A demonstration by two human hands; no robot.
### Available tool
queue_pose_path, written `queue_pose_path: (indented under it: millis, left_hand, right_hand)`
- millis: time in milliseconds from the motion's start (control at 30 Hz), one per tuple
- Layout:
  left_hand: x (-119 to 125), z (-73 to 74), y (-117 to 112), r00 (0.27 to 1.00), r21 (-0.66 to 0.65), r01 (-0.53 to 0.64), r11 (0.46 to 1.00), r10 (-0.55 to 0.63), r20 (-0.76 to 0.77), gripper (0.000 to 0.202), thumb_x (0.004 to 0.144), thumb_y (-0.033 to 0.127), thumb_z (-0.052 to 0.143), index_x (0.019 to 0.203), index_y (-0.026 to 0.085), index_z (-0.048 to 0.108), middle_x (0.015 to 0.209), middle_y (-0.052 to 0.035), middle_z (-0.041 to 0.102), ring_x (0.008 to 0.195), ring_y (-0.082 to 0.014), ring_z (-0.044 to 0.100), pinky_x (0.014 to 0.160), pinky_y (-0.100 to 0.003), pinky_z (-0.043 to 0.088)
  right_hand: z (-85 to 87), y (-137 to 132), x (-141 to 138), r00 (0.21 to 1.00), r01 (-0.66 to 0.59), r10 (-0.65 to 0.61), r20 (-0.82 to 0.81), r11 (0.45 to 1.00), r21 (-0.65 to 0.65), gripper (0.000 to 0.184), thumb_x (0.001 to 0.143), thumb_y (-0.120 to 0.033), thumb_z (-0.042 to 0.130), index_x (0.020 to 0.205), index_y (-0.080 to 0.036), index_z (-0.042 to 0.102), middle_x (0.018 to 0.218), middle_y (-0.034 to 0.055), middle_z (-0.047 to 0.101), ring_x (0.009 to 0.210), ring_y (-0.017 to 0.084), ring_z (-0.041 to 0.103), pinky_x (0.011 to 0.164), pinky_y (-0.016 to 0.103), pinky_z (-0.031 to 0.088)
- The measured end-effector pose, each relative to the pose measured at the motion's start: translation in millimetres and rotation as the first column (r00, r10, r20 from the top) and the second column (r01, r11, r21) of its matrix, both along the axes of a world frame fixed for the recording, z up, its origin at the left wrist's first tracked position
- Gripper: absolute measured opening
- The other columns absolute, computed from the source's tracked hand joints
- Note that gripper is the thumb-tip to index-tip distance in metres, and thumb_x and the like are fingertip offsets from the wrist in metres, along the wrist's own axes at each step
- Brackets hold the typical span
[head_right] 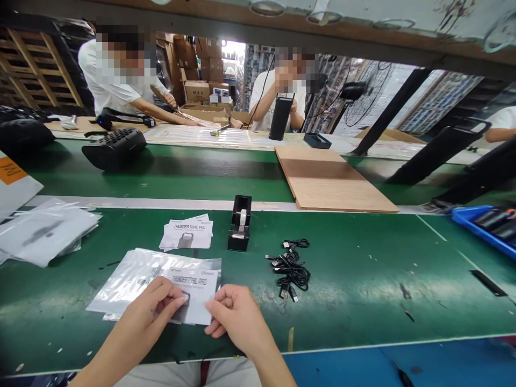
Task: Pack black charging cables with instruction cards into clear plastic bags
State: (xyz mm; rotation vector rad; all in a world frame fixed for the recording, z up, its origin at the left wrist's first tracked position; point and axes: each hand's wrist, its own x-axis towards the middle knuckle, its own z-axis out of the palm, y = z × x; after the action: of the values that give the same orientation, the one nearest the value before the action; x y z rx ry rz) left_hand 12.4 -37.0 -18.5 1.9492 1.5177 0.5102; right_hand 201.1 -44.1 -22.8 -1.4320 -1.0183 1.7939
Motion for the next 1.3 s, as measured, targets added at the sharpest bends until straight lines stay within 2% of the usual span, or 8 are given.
queue_pose_path:
  millis: [267, 333, 533, 700, 833, 900, 967, 1300]
  left_hand:
    - [-0.5, -6.2, 6.7, 0.989, 0.069, 0.005, 0.998, -0.015, 0.148, 0.019, 0.085, 0.038, 0.04, 0.078, 0.024, 0.051, 0.079, 0.0004, 0.05, 0.075, -0.016, 0.052, 0.068, -0.027, 0.043]
    - [-4.1, -11.2, 9.5, 0.993, 0.059, -0.001, 0.998, -0.007, 0.119, 0.022, 0.084, 0.04, 0.04, 0.075, 0.024, 0.05, 0.077, 0.0006, 0.05, 0.072, -0.0158, 0.052, 0.065, -0.027, 0.043]
    - [-2.1, -18.2, 10.5, 0.998, 0.038, 0.035, 0.999, -0.036, 0.046, 0.024, 0.083, 0.044, 0.04, 0.074, 0.024, 0.049, 0.075, 0.0006, 0.052, 0.063, -0.015, 0.052, 0.057, -0.025, 0.044]
    - [3.5, -13.5, 10.2, 0.998, 0.066, 0.016, 0.998, -0.019, 0.055, 0.024, 0.083, 0.042, 0.039, 0.071, 0.024, 0.049, 0.072, 0.0008, 0.052, 0.061, -0.0151, 0.051, 0.055, -0.025, 0.043]
    - [7.5, -7.0, 6.8, 0.997, 0.068, -0.014, 0.998, 0.008, 0.083, 0.023, 0.085, 0.037, 0.038, 0.07, 0.023, 0.047, 0.07, 0.0013, 0.05, 0.061, -0.0147, 0.049, 0.056, -0.026, 0.042]
    - [9.4, -4.6, 5.7, 0.995, 0.064, -0.029, 0.998, 0.022, 0.1, 0.023, 0.086, 0.037, 0.037, 0.07, 0.023, 0.046, 0.069, 0.0014, 0.049, 0.06, -0.0147, 0.048, 0.057, -0.026, 0.041]
    - [10.0, -3.6, 5.6, 0.992, 0.047, -0.034, 0.998, 0.028, 0.124, 0.023, 0.085, 0.037, 0.038, 0.07, 0.023, 0.047, 0.069, 0.0014, 0.049, 0.061, -0.015, 0.048, 0.058, -0.026, 0.041]
    - [4.8, -3.6, 2.3, 0.915, 0.03, -0.157, 0.987, 0.134, 0.382, 0.023, 0.083, 0.04, 0.042, 0.071, 0.022, 0.048, 0.075, -0.0008, 0.047, 0.072, -0.0168, 0.048, 0.065, -0.027, 0.041]
  right_hand:
    - [11.8, 12.9, -45.2, 0.82, -0.336, 0.016, 0.573, 0.822, 0.459, 0.018, 0.077, -0.018, 0.05, 0.062, -0.018, 0.061, 0.062, 0.0005, 0.061, 0.06, 0.013, 0.054, 0.053, 0.022, 0.035]
    - [21.8, 12.6, -26.0, 0.709, -0.456, -0.024, 0.705, 0.746, 0.484, 0.023, 0.083, -0.02, 0.044, 0.074, -0.021, 0.065, 0.072, 0.001, 0.064, 0.067, 0.014, 0.057, 0.059, 0.022, 0.037]
    - [32.4, 42.7, 106.5, 0.114, -0.268, -0.356, 0.927, 0.888, 0.374, 0.035, 0.081, -0.008, 0.043, 0.111, -0.021, 0.058, 0.106, 0.0109, 0.057, 0.094, 0.022, 0.053, 0.072, 0.029, 0.04]
    - [32.6, 68.4, 166.0, 0.164, -0.297, -0.312, 0.936, 0.889, 0.349, 0.013, 0.073, -0.011, 0.057, 0.08, -0.02, 0.063, 0.084, 0.0049, 0.063, 0.082, 0.02, 0.056, 0.07, 0.028, 0.041]
    - [38.0, 47.4, 122.4, 0.301, -0.193, -0.427, 0.853, 0.849, 0.493, 0.013, 0.084, -0.03, 0.046, 0.087, -0.02, 0.054, 0.082, 0.0034, 0.061, 0.077, 0.018, 0.057, 0.068, 0.029, 0.043]
    - [34.7, 30.5, 79.4, 0.746, 0.027, -0.379, 0.548, 0.839, 0.543, 0.016, 0.081, -0.035, 0.05, 0.085, -0.019, 0.052, 0.075, 0.0015, 0.059, 0.068, 0.015, 0.056, 0.059, 0.025, 0.044]
    - [26.0, 16.7, 36.1, 0.96, 0.015, -0.118, 0.253, 0.927, 0.376, 0.015, 0.075, -0.03, 0.057, 0.083, -0.018, 0.053, 0.072, 0.0, 0.057, 0.062, 0.014, 0.054, 0.051, 0.023, 0.045]
    - [21.2, 11.9, -11.5, 0.697, -0.419, -0.035, 0.716, 0.791, 0.447, 0.012, 0.077, -0.018, 0.055, 0.08, -0.023, 0.066, 0.08, 0.0012, 0.064, 0.078, 0.017, 0.054, 0.071, 0.027, 0.037]
